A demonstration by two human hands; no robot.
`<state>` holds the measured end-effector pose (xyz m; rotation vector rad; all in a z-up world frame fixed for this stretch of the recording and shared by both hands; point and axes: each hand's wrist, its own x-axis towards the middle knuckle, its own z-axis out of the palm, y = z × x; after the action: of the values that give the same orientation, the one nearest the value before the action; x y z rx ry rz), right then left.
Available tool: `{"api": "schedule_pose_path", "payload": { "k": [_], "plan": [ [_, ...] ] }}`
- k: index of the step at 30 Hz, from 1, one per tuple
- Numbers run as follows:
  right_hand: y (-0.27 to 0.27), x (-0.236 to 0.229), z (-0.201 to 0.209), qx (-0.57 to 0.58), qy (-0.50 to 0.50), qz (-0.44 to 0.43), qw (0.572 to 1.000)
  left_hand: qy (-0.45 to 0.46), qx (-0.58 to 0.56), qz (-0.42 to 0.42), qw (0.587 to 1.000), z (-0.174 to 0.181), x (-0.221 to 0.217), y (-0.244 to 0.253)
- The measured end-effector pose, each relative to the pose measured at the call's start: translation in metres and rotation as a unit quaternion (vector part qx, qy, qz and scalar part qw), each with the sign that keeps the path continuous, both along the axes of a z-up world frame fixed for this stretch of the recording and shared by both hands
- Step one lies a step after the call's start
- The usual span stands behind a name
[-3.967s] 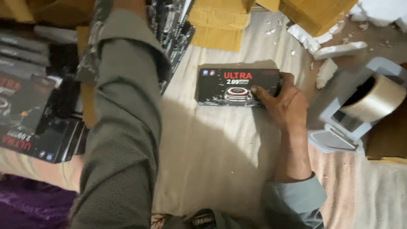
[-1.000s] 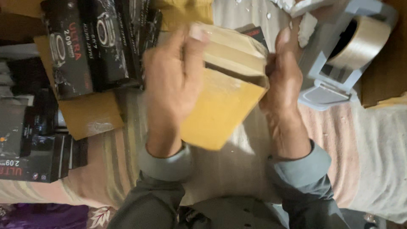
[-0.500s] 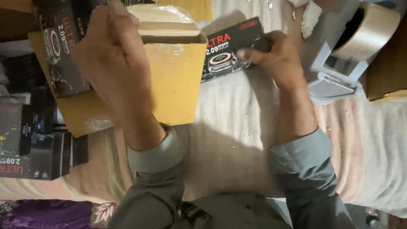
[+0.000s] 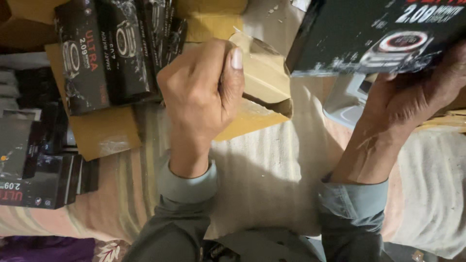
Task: The person opens a brown shipping box, removes a smartwatch box, and unpacks the contents including the watch, charger, and strap. They then repack the items into the box, close it, and seal the shipping box with tape from a dispenser.
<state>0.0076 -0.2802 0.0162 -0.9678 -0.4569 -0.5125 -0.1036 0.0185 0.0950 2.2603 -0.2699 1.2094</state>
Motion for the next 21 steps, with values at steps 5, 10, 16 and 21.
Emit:
{"api": "schedule_pose_path", "payload": {
  "k": [5, 10, 16, 21],
  "plan": [
    [-0.007, -0.001, -0.002, -0.019, -0.021, -0.018, 0.999, 0.003, -0.008, -0.022, 1.0, -0.003, 0.004, -0.004],
    [-0.006, -0.013, 0.015, -0.076, 0.0, -0.008, 0.997, -0.011, -0.03, -0.065, 0.997, -0.012, 0.014, -0.004],
    [0.049, -0.036, 0.055, -0.358, -0.186, -0.026, 0.914, -0.004, -0.024, -0.073, 0.997, -0.024, 0.022, -0.017],
    [0.118, -0.067, 0.069, -0.419, -0.196, -0.074, 0.883, -0.002, -0.189, -0.049, 0.981, -0.014, 0.013, -0.016]
  ]
}}
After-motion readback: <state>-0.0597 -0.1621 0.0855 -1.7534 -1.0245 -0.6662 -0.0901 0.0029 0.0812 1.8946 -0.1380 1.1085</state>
